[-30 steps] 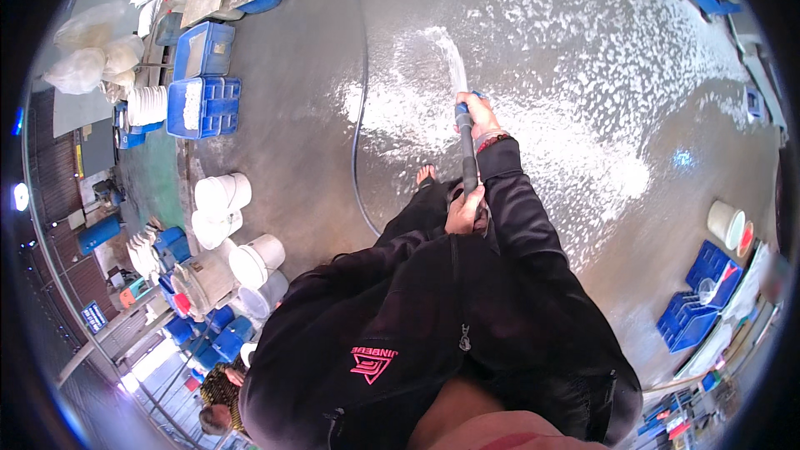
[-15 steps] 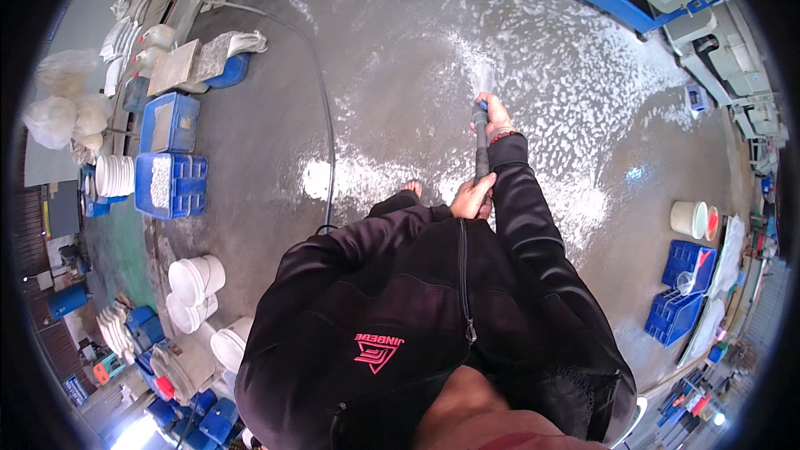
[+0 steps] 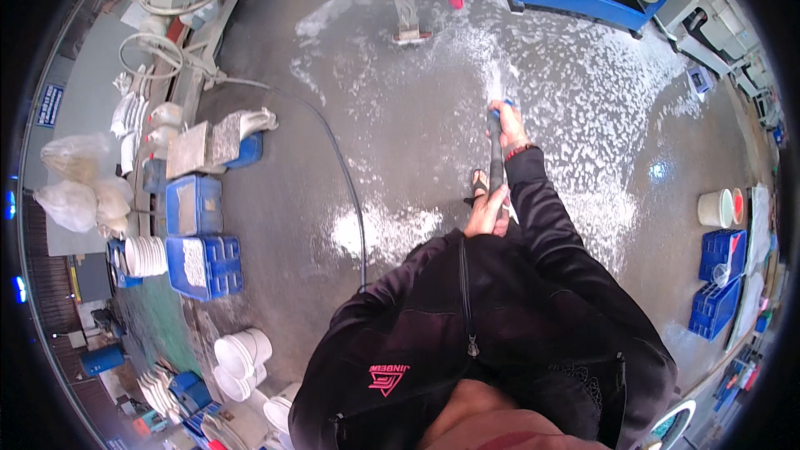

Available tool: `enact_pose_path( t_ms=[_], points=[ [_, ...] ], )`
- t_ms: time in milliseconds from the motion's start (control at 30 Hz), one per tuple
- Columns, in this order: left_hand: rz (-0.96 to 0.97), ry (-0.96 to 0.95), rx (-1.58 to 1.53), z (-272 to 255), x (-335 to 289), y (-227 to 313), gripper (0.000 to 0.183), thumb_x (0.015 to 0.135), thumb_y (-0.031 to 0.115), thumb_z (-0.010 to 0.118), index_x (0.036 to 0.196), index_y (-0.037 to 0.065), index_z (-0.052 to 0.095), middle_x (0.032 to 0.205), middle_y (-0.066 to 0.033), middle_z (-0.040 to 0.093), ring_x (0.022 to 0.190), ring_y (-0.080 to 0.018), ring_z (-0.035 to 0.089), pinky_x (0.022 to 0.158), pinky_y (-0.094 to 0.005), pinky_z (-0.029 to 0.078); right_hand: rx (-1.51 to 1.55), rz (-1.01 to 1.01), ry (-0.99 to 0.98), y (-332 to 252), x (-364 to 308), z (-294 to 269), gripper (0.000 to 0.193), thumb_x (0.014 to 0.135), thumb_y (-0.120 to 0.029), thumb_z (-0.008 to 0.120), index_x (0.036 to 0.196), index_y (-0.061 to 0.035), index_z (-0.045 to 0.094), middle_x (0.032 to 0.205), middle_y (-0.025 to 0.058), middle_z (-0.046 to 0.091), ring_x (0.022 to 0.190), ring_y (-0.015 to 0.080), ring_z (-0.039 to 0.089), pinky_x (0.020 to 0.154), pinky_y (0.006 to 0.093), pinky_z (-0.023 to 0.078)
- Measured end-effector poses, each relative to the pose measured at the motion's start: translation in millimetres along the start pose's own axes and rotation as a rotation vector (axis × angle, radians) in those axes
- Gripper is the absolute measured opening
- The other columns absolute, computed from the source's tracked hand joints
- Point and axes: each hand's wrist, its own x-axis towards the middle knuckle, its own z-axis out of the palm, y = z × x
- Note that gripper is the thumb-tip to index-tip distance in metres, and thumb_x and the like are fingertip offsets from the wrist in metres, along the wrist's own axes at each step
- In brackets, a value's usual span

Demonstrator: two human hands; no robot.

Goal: The person sprays a vibrating polishing machine with a hose and later uses a red scoop to add liquid from a blue barrel into a different industrial tumbler.

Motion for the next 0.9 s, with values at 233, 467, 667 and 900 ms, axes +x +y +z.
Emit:
enact_pose_path(
  t_ms=[233, 467, 667, 900],
  points=[
    [0.128, 0.016, 0.463, -14.4, 113.2, 20.5, 0.034, 0.086, 0.035, 0.044, 0.081, 0.003, 0.053, 0.057, -0.0069, 0.049, 0.059, -0.0178, 0.049, 0.063, -0.0274, 0.035, 0.102, -0.093, -0.063, -55.8, 80.1, 23.4, 0.019, 0.065, -0.021, 0.059, 0.080, -0.0119, 0.051, 0.067, -0.0012, 0.046, 0.054, 0.0115, 0.045, 0.041, 0.0293, 0.041],
    [-0.085, 0.008, 0.285, 36.6, 181.2, 82.3, 0.044, 0.085, 0.043, 0.043, 0.069, 0.002, 0.050, 0.046, -0.0069, 0.043, 0.036, -0.0171, 0.041, 0.038, -0.0300, 0.030, 0.109, 0.061, 0.072, -80.8, 171.7, -5.3, 0.030, 0.061, -0.020, 0.060, 0.087, -0.0103, 0.049, 0.073, 0.0014, 0.046, 0.061, 0.0145, 0.046, 0.044, 0.0327, 0.042],
    [-0.120, 0.058, 0.266, 27.9, 207.1, 98.1, 0.036, 0.083, 0.039, 0.051, 0.068, 0.006, 0.044, 0.045, 0.0000, 0.035, 0.035, -0.0090, 0.034, 0.034, -0.0249, 0.023, 0.171, 0.091, 0.036, -76.2, 207.2, 5.8, 0.022, 0.066, -0.017, 0.057, 0.086, -0.0108, 0.049, 0.067, 0.0023, 0.046, 0.051, 0.0142, 0.046, 0.043, 0.0320, 0.045],
    [0.065, 0.047, 0.566, -45.9, 242.2, 105.1, 0.036, 0.077, 0.031, 0.057, 0.052, 0.007, 0.048, 0.042, -0.0021, 0.046, 0.038, -0.0117, 0.045, 0.038, -0.0270, 0.031, -0.012, 0.425, -0.091, -9.9, 258.3, 70.8, 0.020, 0.067, -0.020, 0.056, 0.079, -0.0075, 0.047, 0.066, 0.0059, 0.045, 0.055, 0.0197, 0.047, 0.044, 0.0353, 0.043]
  ],
)
